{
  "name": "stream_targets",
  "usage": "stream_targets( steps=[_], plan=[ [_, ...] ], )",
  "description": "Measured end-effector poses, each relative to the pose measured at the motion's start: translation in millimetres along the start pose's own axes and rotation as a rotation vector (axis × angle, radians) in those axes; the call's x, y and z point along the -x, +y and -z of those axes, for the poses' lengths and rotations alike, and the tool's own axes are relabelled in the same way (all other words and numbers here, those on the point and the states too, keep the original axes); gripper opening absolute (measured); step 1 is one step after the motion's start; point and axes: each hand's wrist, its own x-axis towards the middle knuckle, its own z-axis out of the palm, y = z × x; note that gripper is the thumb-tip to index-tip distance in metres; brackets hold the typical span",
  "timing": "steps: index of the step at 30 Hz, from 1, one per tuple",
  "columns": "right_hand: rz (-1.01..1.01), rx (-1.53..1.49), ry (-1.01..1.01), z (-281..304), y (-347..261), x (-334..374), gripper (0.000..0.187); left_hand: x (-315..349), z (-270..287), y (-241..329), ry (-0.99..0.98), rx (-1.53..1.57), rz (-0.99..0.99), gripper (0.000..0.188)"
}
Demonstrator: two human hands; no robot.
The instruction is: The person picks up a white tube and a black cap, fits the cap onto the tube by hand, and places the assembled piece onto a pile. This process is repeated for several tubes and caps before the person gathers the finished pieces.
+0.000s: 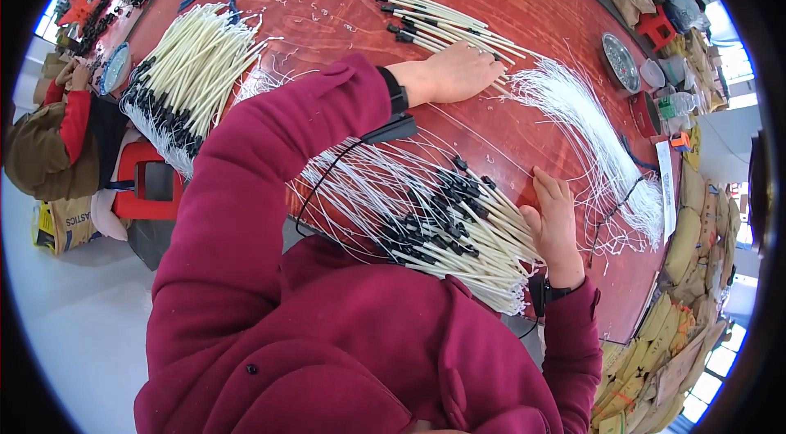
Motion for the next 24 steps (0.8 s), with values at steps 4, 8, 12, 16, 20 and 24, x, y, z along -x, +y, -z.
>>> stream_targets(
  steps=[4, 8, 12, 16, 20, 24],
  plan=[
    [-0.029, -0.031, -0.022, 0.5, 3.5, 0.6, 0.073, 32.7, 30.2, -3.7, 0.103, 0.163, 0.016, 0.013],
    [-0.029, -0.041, -0.002, 0.1, 4.6, 1.0, 0.068, 91.5, 50.7, -18.7, 0.105, 0.363, 0.119, 0.010],
    [-0.020, -0.034, -0.001, -0.5, 5.4, -0.3, 0.064, 126.8, 59.0, -26.1, -0.015, 0.413, 0.283, 0.010],
    [-0.022, -0.026, 0.000, -1.1, 3.6, 0.8, 0.064, 135.5, 58.5, -23.6, -0.063, 0.397, 0.329, 0.011],
    [-0.012, -0.007, 0.028, -1.8, 2.6, -0.1, 0.060, 135.1, 58.5, -21.2, -0.060, 0.399, 0.332, 0.011],
    [-0.019, -0.004, 0.026, -2.8, 1.4, -1.4, 0.058, 134.4, 55.3, -22.5, -0.065, 0.400, 0.329, 0.012]
  ],
)
